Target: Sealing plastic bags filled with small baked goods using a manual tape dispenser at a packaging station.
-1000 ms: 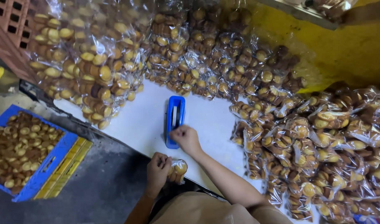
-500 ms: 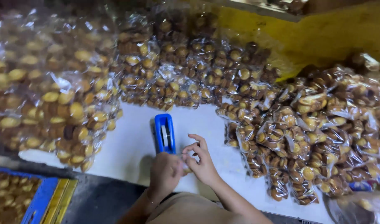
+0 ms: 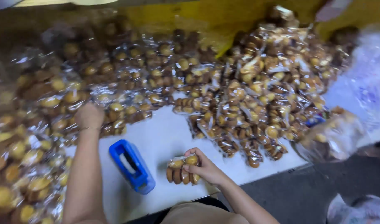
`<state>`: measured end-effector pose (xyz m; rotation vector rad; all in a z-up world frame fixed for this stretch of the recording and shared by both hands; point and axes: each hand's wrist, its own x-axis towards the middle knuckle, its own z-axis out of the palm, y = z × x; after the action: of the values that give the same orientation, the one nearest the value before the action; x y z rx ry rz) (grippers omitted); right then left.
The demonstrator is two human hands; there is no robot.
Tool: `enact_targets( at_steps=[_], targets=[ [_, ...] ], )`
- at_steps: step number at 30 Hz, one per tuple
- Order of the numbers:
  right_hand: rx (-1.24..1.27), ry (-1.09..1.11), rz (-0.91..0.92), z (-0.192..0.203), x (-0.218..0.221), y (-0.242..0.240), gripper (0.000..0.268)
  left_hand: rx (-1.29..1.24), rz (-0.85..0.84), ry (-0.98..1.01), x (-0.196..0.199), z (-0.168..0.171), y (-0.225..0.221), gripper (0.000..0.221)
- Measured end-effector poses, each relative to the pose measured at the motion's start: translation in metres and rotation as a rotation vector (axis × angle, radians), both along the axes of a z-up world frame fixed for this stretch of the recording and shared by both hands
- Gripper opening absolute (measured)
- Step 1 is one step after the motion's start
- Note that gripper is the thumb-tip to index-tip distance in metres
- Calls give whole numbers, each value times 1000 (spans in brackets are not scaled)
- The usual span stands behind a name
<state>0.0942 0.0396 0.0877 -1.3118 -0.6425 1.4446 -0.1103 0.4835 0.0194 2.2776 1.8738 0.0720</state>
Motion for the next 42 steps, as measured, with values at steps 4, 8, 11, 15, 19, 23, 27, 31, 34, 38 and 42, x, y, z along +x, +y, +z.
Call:
enact_targets(
  at_steps=[4,8,11,15,19,23,27,31,34,38,42],
  targets=[
    [96,-505,-85,14,83,-13,40,186,-2,59,0,23,-24,47],
    [258,-264,-677,80,136,2,54,402,-400,-283,10,60,-79,27],
    [393,-222,-655,60,134,17,52,224,-345,-543,45,87,-165,16],
    [266,116,-233,15,71,22,76,-54,-447,-774,94,56,-293,12],
    [150,150,-216,-18,81,-15,24,-203,-225,-1077,109,74,-360,18],
    [780,-887,119,1,88,-51,12,-1008,-196,-1310,124,63,-394,7],
    [676,-1057,257,-43,107,-54,17,-384,-89,-944,124,-24,-433,49],
    [38,-307,474,-84,126,-53,7,-620,-20,-945,118,-37,-464,30],
    [43,-185,707,-78,138,-44,16,-630,-3,-1162,112,-40,-468,13],
    [164,-137,483,-105,127,-32,17,-135,-339,-1228,109,-18,-473,7],
    [218,-287,595,-78,114,-32,10,-228,-56,-1149,100,-39,-483,18]
  ],
)
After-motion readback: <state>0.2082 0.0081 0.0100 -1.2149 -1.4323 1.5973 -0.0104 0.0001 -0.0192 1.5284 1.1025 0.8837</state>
